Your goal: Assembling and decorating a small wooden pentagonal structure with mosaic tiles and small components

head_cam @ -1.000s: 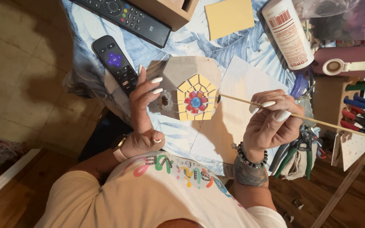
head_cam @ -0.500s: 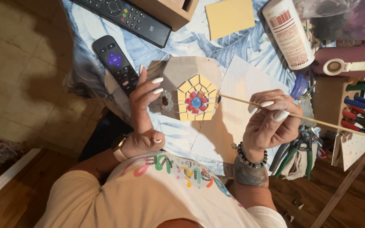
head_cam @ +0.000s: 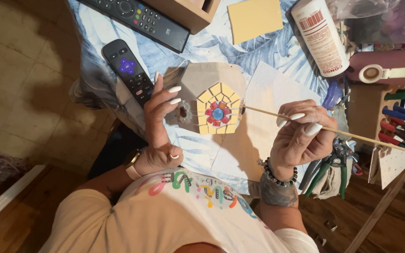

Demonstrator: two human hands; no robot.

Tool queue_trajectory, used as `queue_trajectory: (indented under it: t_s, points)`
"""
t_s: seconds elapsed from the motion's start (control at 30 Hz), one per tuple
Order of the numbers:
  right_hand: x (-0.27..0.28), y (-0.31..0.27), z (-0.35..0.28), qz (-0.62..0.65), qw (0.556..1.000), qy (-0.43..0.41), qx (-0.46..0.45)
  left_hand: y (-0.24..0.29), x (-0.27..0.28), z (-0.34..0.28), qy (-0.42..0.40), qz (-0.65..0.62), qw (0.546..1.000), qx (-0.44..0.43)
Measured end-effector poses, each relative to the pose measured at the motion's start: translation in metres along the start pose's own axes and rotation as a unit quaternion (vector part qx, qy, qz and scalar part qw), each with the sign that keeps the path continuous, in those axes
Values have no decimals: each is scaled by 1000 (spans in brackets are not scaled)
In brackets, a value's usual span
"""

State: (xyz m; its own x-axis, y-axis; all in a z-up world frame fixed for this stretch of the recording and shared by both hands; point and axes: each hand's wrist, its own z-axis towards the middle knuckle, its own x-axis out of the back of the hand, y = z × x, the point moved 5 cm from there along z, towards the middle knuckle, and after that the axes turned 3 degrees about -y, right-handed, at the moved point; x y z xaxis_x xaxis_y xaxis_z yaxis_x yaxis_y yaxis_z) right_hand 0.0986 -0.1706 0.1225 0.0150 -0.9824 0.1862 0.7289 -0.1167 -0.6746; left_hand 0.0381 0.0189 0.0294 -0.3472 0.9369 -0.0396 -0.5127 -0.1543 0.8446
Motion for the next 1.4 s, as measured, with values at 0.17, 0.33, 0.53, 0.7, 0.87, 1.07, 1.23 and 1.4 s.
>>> queue_trajectory:
  t_s: [0.17, 0.33, 0.53, 0.7, 0.87, 1.07, 1.23, 1.4]
  points:
    - [1, -1, 1, -13, 1000, 13, -5, -2, 0, -1, 2, -10, 1000, -1]
    - [13, -9, 5, -32, 998, 53, -23, 5, 0, 1, -26, -4, 999, 32]
    - [21, -27, 8, -11, 996, 90, -4, 15, -2, 4, -37, 10, 999, 28]
    - [26, -15, -3, 6, 1000, 16, 10, 17, -4, 5, -26, 10, 999, 16]
    - [17, -5, -11, 16, 999, 20, 40, 13, -6, 1, -11, 43, 998, -54]
    - [0, -22, 4, -28, 998, -2, 61, 15, -5, 1, -12, 48, 997, -57]
    - [-2, -22, 6, -34, 998, -12, 60, 17, -4, 3, -9, 39, 998, -52]
    - [-4, -22, 6, -36, 997, -20, 64, 18, -5, 3, -9, 39, 998, -50]
